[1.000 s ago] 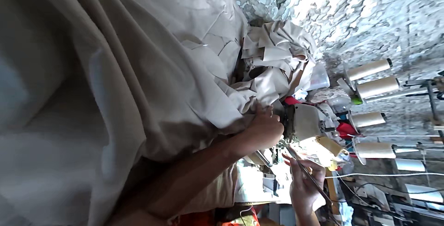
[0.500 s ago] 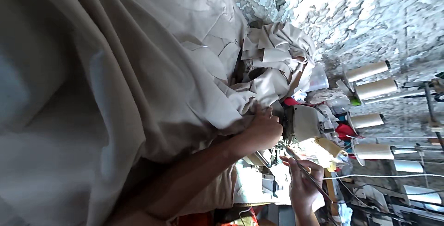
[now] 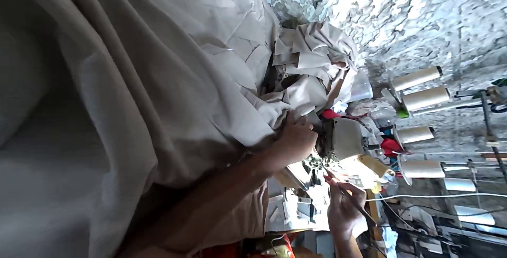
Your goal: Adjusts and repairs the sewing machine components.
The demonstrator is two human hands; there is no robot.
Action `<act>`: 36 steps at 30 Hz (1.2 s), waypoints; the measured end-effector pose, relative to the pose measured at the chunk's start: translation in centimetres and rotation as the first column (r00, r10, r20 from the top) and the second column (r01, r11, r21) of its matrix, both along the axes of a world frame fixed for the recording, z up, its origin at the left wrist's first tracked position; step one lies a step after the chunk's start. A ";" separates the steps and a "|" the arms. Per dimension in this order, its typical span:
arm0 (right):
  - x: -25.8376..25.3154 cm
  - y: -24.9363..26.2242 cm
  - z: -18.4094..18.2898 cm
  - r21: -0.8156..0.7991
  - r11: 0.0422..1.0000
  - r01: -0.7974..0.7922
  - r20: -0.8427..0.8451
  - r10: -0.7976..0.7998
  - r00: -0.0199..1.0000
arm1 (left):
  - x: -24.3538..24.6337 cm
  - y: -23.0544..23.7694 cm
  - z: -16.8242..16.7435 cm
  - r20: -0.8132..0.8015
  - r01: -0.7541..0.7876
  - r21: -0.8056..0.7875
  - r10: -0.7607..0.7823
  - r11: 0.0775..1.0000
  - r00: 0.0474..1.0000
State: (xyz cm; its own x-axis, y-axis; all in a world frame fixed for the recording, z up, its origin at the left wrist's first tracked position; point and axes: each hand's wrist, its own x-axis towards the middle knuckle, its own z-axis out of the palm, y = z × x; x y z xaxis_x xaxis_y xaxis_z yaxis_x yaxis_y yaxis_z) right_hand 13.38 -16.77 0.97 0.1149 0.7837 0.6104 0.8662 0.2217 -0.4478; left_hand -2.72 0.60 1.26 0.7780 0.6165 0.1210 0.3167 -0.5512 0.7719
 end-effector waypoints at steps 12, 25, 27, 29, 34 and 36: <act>0.4 -0.4 -1.0 -0.047 0.995 0.089 0.216 -0.077 0.973 | 0.5 -0.2 -0.8 0.049 -0.036 0.045 0.034 0.998 0.998; -0.1 -0.2 -0.8 -0.065 0.995 0.081 0.208 -0.066 0.976 | 0.1 -0.1 0.1 -0.016 -0.009 0.029 0.009 1.000 1.000; -0.2 -0.2 -0.7 -0.066 0.995 0.081 0.234 -0.063 0.970 | -0.1 -0.1 0.2 -0.005 0.000 0.021 0.001 1.000 1.000; -0.3 -0.3 -0.7 -0.067 0.995 0.070 0.229 -0.053 0.972 | -0.1 -0.2 0.1 0.017 -0.025 0.040 0.024 0.999 1.000; -0.5 -0.1 -0.5 -0.040 0.996 0.076 0.284 -0.062 0.957 | -0.2 -0.5 0.1 0.025 -0.045 0.060 0.044 0.997 0.999; -0.7 0.0 -0.4 -0.025 0.994 0.108 0.304 -0.096 0.948 | -0.4 -0.5 0.4 0.010 -0.034 0.058 0.034 0.998 0.999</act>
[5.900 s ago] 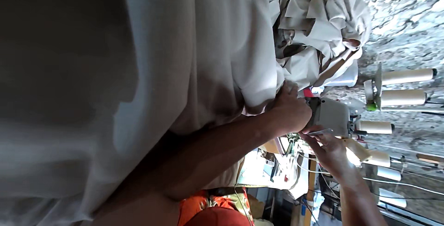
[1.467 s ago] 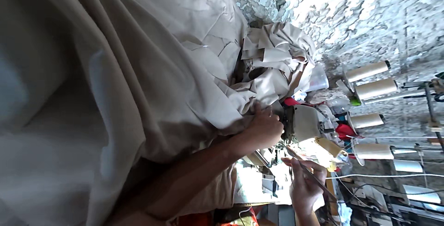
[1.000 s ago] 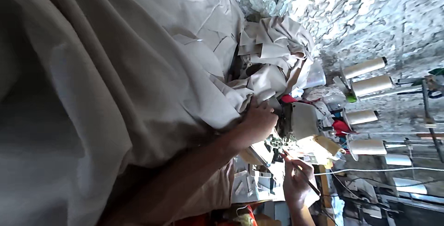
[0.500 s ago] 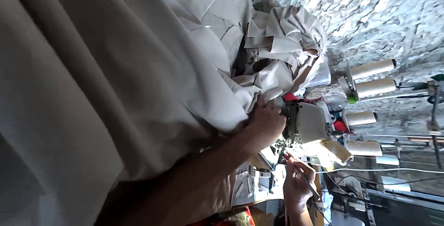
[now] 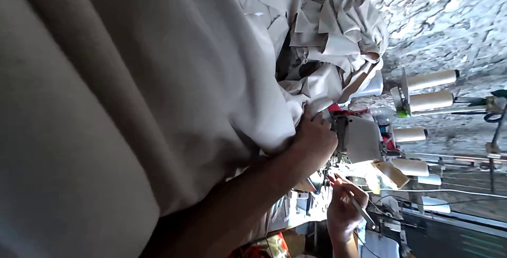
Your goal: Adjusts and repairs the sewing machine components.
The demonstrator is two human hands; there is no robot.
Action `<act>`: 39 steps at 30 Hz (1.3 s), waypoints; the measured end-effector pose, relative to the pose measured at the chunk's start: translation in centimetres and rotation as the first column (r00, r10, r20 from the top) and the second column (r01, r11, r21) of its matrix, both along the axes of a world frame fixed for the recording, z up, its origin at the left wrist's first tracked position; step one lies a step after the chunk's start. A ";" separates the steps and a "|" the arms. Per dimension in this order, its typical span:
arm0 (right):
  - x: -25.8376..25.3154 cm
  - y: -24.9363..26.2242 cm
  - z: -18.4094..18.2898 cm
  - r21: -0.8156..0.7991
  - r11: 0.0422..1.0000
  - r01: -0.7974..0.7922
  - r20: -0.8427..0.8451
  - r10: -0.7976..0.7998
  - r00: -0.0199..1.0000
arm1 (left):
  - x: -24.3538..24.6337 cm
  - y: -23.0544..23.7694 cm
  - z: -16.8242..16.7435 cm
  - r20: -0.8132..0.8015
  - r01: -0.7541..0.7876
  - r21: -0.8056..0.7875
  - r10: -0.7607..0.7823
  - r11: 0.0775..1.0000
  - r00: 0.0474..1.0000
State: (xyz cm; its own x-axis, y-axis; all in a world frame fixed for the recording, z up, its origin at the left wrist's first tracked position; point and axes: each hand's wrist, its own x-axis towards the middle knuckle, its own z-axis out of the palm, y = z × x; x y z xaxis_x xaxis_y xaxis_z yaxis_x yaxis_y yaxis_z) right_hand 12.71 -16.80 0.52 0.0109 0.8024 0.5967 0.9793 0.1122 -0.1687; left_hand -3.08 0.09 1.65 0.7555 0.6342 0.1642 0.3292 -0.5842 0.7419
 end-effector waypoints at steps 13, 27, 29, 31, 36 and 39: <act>-0.8 0.3 0.6 0.037 0.999 -0.040 -0.082 0.043 0.996 | -0.1 0.1 0.6 -0.004 0.059 -0.028 -0.059 0.998 0.998; -2.2 1.3 2.6 0.144 0.983 -0.118 -0.495 0.175 0.851 | -0.1 0.7 0.2 0.046 0.194 -0.141 -0.190 0.971 0.981; -2.2 1.3 2.5 0.144 0.983 -0.115 -0.488 0.172 0.856 | 0.0 0.7 0.2 0.053 0.199 -0.140 -0.194 0.970 0.980; -2.1 1.4 2.4 0.145 0.982 -0.122 -0.488 0.178 0.854 | 0.0 0.7 0.1 0.062 0.192 -0.132 -0.185 0.972 0.981; -2.0 1.4 2.2 0.137 0.984 -0.114 -0.483 0.167 0.860 | 0.2 0.6 0.0 0.062 0.180 -0.133 -0.173 0.975 0.983; -1.9 1.5 2.1 0.144 0.983 -0.116 -0.489 0.172 0.855 | 0.2 0.6 -0.1 0.072 0.178 -0.121 -0.170 0.977 0.983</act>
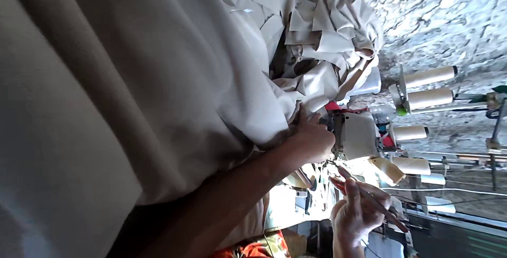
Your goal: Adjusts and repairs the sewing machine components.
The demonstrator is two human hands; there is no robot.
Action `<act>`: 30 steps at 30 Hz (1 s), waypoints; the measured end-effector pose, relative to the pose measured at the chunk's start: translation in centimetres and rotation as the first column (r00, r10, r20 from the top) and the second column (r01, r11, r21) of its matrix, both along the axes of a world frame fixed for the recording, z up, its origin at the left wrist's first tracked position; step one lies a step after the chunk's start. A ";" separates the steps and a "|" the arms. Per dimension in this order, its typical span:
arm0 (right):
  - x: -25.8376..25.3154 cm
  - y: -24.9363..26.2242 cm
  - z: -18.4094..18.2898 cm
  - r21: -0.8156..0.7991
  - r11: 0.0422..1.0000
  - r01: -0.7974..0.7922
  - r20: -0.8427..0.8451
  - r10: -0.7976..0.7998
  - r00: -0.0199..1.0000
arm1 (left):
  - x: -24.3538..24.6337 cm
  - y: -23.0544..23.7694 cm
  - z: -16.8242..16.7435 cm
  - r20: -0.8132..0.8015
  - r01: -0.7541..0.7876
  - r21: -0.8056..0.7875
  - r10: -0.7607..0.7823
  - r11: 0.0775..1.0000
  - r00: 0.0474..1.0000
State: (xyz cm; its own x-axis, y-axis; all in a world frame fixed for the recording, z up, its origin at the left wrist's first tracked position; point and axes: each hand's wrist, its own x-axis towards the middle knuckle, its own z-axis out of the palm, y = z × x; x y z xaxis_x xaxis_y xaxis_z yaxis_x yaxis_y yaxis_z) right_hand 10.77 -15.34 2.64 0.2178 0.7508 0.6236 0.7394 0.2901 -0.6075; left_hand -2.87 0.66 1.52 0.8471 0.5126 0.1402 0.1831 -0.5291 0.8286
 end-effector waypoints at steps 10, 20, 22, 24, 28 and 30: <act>0.7 -0.3 1.6 -0.056 0.998 0.008 0.148 0.000 0.989 | 0.0 -0.2 -0.2 0.029 -0.041 0.041 0.040 0.998 0.999; 2.7 1.5 5.3 -0.594 0.774 0.221 0.576 0.217 0.788 | 0.0 -0.3 -0.3 0.018 -0.042 0.064 0.041 0.997 0.999; 2.9 1.8 5.6 -0.619 0.747 0.244 0.600 0.248 0.761 | 0.0 -0.3 -0.3 0.031 -0.052 0.071 0.050 0.996 0.998; 2.9 1.8 5.7 -0.636 0.724 0.267 0.616 0.267 0.741 | -0.1 -0.2 -0.3 0.024 -0.030 0.059 0.029 0.998 0.999; 2.5 1.5 5.4 -0.619 0.731 0.286 0.660 0.288 0.694 | -3.3 0.1 1.9 -0.091 0.086 0.027 -0.083 0.996 0.992; 2.2 1.2 5.4 -0.602 0.741 0.298 0.687 0.290 0.667 | -3.8 0.0 2.1 -0.078 0.088 0.017 -0.087 0.996 0.993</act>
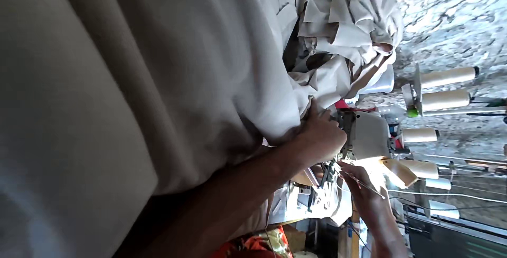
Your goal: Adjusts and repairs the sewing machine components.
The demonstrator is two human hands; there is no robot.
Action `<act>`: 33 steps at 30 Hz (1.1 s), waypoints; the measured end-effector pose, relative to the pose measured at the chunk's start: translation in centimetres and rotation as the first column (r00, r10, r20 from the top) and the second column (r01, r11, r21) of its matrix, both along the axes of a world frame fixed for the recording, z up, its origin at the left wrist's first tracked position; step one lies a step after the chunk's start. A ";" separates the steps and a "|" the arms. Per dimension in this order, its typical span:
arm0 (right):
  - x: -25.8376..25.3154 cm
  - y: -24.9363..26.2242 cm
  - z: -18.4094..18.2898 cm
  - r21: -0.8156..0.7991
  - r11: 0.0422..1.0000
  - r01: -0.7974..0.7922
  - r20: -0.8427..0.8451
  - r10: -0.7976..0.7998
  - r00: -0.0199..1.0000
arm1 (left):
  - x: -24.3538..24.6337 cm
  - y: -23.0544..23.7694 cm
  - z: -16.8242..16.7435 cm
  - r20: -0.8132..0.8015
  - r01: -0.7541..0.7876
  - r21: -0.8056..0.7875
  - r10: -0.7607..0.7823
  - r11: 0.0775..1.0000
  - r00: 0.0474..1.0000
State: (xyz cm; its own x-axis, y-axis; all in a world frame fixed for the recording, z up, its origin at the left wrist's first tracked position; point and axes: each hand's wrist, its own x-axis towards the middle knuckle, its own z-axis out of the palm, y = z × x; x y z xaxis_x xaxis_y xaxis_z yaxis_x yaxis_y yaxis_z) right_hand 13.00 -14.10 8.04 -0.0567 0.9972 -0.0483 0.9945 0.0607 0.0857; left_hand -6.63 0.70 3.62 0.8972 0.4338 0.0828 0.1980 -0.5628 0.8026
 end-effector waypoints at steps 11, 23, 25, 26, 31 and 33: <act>0.4 -1.7 -1.1 0.076 0.993 -0.093 0.054 0.089 0.995 | 2.2 0.1 -1.1 0.023 -0.045 0.012 0.045 0.999 0.999; 1.6 -2.7 -2.0 0.218 0.976 -0.009 -0.244 0.064 0.968 | 3.6 -0.3 -2.0 0.081 -0.113 0.035 0.110 0.993 0.991; 1.4 -2.9 -2.1 0.294 0.956 -0.028 -0.274 0.112 0.955 | 0.6 -0.4 -0.2 0.005 -0.047 0.015 0.046 0.999 0.999; 1.2 -2.8 -2.1 0.349 0.936 -0.040 -0.291 0.149 0.945 | -0.6 -0.4 0.5 -0.024 -0.022 0.008 0.022 1.000 0.999; -0.2 -2.4 -2.7 0.510 0.860 -0.001 -0.452 0.269 0.851 | 2.4 -0.4 -1.5 0.071 -0.100 0.026 0.098 0.995 0.993; -0.8 -2.3 -3.1 0.545 0.838 0.020 -0.497 0.304 0.813 | 4.0 -0.1 -2.5 0.087 -0.122 0.036 0.118 0.992 0.989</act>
